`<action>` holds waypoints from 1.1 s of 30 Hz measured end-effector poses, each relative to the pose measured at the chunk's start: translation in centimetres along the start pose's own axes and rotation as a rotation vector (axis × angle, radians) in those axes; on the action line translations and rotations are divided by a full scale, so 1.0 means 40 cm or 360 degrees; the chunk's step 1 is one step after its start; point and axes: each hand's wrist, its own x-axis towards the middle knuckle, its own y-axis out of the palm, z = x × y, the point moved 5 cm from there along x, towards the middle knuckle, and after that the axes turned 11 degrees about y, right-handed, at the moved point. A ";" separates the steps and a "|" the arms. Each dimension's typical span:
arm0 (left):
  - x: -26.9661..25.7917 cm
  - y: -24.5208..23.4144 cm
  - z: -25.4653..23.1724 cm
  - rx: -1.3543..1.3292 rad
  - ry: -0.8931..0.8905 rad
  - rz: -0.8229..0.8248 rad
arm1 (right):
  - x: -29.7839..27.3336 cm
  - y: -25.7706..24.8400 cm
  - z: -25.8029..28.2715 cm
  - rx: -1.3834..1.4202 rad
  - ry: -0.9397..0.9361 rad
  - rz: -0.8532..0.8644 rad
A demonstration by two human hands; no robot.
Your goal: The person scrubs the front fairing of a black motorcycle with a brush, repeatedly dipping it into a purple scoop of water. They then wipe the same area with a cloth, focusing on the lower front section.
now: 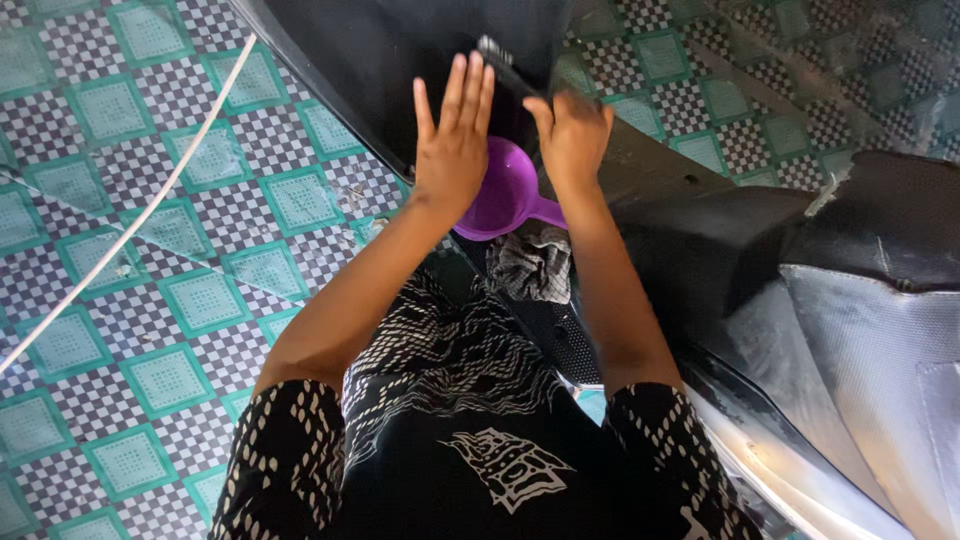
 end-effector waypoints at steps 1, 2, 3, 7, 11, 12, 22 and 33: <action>-0.012 0.019 -0.009 -0.0042 0.0027 0.0071 | -0.021 0.008 -0.005 -0.0021 0.0002 0.0035; -0.023 0.036 -0.019 -0.0083 0.0051 0.0139 | -0.036 0.015 -0.011 -0.0042 0.0001 0.0067; -0.032 0.051 -0.027 -0.0124 0.0077 0.0208 | -0.046 0.020 -0.017 -0.0063 0.0001 0.0100; -0.032 0.062 -0.024 -0.0262 0.0039 0.0138 | -0.025 0.006 -0.023 -0.0075 -0.0123 -0.0067; -0.016 0.047 -0.008 -0.0331 -0.0007 0.0041 | 0.013 -0.013 -0.017 -0.0040 -0.0127 -0.0182; -0.017 0.044 -0.006 -0.0364 -0.0016 0.0040 | 0.015 -0.015 -0.011 -0.0028 -0.0120 -0.0195; -0.038 0.087 -0.039 -0.0232 0.0041 0.0143 | -0.048 0.019 -0.015 -0.0024 0.0013 -0.0004; 0.003 0.015 0.017 -0.0128 -0.0061 -0.0106 | 0.032 -0.022 0.004 0.0158 -0.0002 -0.0152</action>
